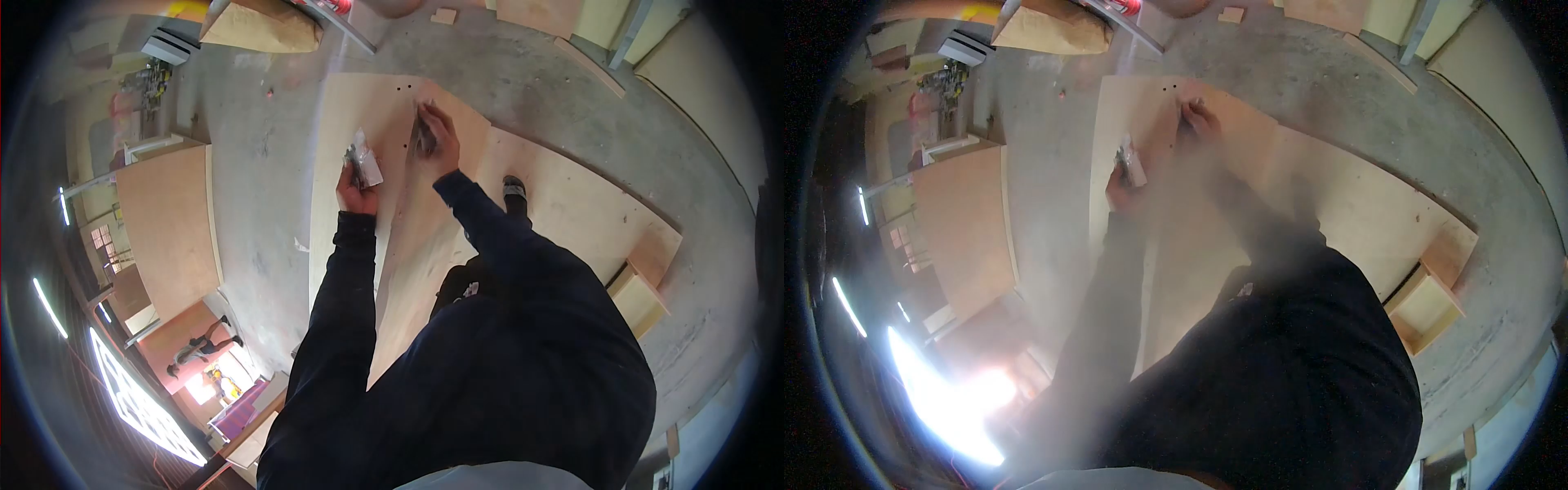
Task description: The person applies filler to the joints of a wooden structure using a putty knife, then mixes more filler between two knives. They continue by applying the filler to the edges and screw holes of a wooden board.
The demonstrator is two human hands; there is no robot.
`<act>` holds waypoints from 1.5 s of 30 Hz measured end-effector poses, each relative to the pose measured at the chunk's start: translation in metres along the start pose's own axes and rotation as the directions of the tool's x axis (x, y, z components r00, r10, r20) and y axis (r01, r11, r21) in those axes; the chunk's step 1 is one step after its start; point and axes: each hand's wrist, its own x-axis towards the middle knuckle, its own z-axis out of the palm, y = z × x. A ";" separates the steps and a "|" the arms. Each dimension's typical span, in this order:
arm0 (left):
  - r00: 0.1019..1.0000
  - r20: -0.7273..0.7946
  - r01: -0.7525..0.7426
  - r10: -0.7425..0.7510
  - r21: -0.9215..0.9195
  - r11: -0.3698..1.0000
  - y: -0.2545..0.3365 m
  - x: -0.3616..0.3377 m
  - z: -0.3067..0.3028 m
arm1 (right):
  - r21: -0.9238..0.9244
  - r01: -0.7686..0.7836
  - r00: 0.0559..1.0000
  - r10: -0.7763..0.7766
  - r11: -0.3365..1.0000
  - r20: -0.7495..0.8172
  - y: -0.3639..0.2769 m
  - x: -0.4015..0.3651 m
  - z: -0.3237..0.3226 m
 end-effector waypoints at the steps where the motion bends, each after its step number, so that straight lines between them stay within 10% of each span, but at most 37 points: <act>1: 1.000 0.012 -0.007 0.007 0.051 0.999 0.003 -0.002 0.004 | -0.042 0.009 0.993 -0.004 0.999 0.115 -0.015 -0.006 -0.003; 5: 0.993 0.055 -0.120 0.107 0.401 0.908 0.002 -0.002 0.004 | -0.042 0.012 0.955 0.001 0.999 0.296 -0.036 -0.002 -0.031; 8: 0.983 0.069 -0.180 0.168 0.496 0.849 -0.004 0.001 -0.004 | -0.229 0.038 0.999 -0.037 0.973 0.010 0.002 0.017 -0.032; 12: 0.952 0.130 -0.289 0.276 0.675 0.679 -0.005 0.003 -0.010 | -0.246 0.070 0.997 -0.062 0.967 0.037 0.009 0.036 -0.024; 15: 0.956 0.127 -0.282 0.266 0.653 0.703 -0.004 0.004 -0.011 | -0.237 0.056 0.998 -0.046 0.970 0.050 0.016 0.026 -0.015; 17: 0.998 -0.058 0.001 0.006 0.118 0.993 0.000 0.004 -0.006 | -0.283 0.141 0.990 -0.144 0.949 0.011 0.026 0.011 -0.011; 23: 0.999 -0.001 0.047 -0.047 -0.070 0.996 -0.001 0.002 0.000 | -0.341 0.119 0.979 -0.053 0.933 0.195 -0.011 -0.050 -0.021; 25: 0.998 -0.025 0.059 -0.061 -0.073 0.996 0.001 0.008 -0.008 | -0.145 -0.096 0.961 0.130 0.985 0.244 -0.015 -0.059 -0.033; 28: 0.997 -0.038 0.065 -0.070 -0.110 0.992 0.000 0.010 -0.008 | -0.276 0.137 0.882 0.009 0.951 0.471 -0.011 -0.058 -0.054; 37: 1.000 0.014 0.012 -0.012 -0.011 1.000 -0.001 0.006 -0.002 | -0.255 0.167 0.979 -0.190 0.953 -0.070 0.043 -0.059 0.008; 38: 0.999 0.034 -0.016 0.014 0.045 0.999 -0.001 0.006 -0.004 | 0.352 -0.415 0.910 0.374 0.839 0.180 0.021 -0.063 -0.005; 39: 0.999 0.033 -0.017 0.015 0.046 0.999 -0.001 0.005 -0.003 | 0.353 -0.415 0.909 0.374 0.838 0.181 0.009 -0.074 -0.008; 41: 0.999 -0.033 0.007 -0.009 -0.050 0.999 0.000 0.003 0.001 | -0.169 0.232 0.959 -0.196 0.958 0.204 -0.005 -0.093 -0.013; 43: 1.000 -0.014 0.012 -0.013 -0.042 0.999 0.000 0.004 0.002 | -0.012 0.168 0.963 -0.162 0.986 0.215 -0.002 -0.090 -0.027; 45: 1.000 0.000 0.018 -0.018 -0.033 0.999 0.000 0.004 0.002 | -0.233 0.163 0.971 -0.114 0.959 0.210 0.013 -0.063 -0.044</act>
